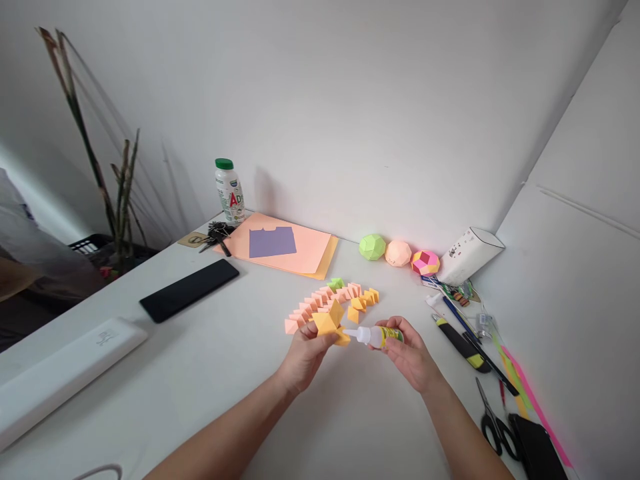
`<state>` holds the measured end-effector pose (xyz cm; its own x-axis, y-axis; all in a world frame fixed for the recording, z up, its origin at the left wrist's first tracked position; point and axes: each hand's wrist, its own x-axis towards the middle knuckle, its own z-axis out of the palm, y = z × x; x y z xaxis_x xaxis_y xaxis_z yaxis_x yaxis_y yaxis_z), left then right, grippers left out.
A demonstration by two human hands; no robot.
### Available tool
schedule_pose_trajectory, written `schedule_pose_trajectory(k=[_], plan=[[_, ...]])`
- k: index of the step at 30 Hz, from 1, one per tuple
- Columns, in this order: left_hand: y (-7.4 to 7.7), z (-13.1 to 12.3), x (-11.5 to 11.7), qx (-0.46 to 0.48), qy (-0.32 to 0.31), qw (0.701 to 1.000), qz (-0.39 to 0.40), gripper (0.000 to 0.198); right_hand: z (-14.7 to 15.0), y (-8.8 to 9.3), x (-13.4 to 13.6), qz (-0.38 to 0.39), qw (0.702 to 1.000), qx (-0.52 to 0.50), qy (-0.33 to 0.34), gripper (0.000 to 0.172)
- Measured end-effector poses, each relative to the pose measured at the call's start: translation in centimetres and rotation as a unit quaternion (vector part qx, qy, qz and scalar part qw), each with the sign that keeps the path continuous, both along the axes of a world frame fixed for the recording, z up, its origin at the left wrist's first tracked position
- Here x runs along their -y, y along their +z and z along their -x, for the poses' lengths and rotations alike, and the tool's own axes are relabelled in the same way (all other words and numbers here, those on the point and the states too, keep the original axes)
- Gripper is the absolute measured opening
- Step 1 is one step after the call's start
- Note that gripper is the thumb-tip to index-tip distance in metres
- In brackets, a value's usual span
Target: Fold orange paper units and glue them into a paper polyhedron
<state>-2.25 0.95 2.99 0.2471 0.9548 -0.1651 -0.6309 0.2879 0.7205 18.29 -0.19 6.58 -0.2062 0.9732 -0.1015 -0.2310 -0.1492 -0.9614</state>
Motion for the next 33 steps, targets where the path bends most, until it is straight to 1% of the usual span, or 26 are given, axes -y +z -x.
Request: schedule_pose_trajectory(k=[4, 8, 17, 20, 24, 29, 33], plan=[[-0.1, -0.04, -0.09, 0.002, 0.003, 1.0, 0.002, 0.013, 0.08, -0.09, 0.02, 0.003, 1.0, 0.005, 0.004, 0.024], [-0.09, -0.06, -0.06, 0.007, 0.004, 1.0, 0.006, 0.012, 0.13, -0.27, -0.01, 0.01, 1.0, 0.002, 0.003, 0.024], [0.2, -0.05, 0.08, 0.006, 0.002, 1.0, 0.013, 0.011, 0.0, -0.57, -0.23, -0.002, 1.0, 0.006, -0.025, 0.025], [0.07, -0.08, 0.02, 0.009, 0.002, 1.0, 0.014, 0.011, -0.02, -0.41, -0.18, -0.013, 1.0, 0.001, -0.021, 0.024], [0.04, -0.11, -0.01, 0.013, -0.002, 1.0, 0.013, 0.009, 0.09, -0.41, -0.09, -0.004, 1.0, 0.002, -0.01, 0.025], [0.13, -0.11, -0.09, 0.021, -0.001, 1.0, 0.016, 0.011, -0.01, -0.72, -0.21, -0.016, 0.999, -0.006, -0.027, 0.022], [-0.12, -0.12, -0.07, 0.021, -0.007, 1.0, 0.015, 0.01, -0.09, -0.77, -0.16, -0.019, 1.0, 0.007, -0.016, 0.021]])
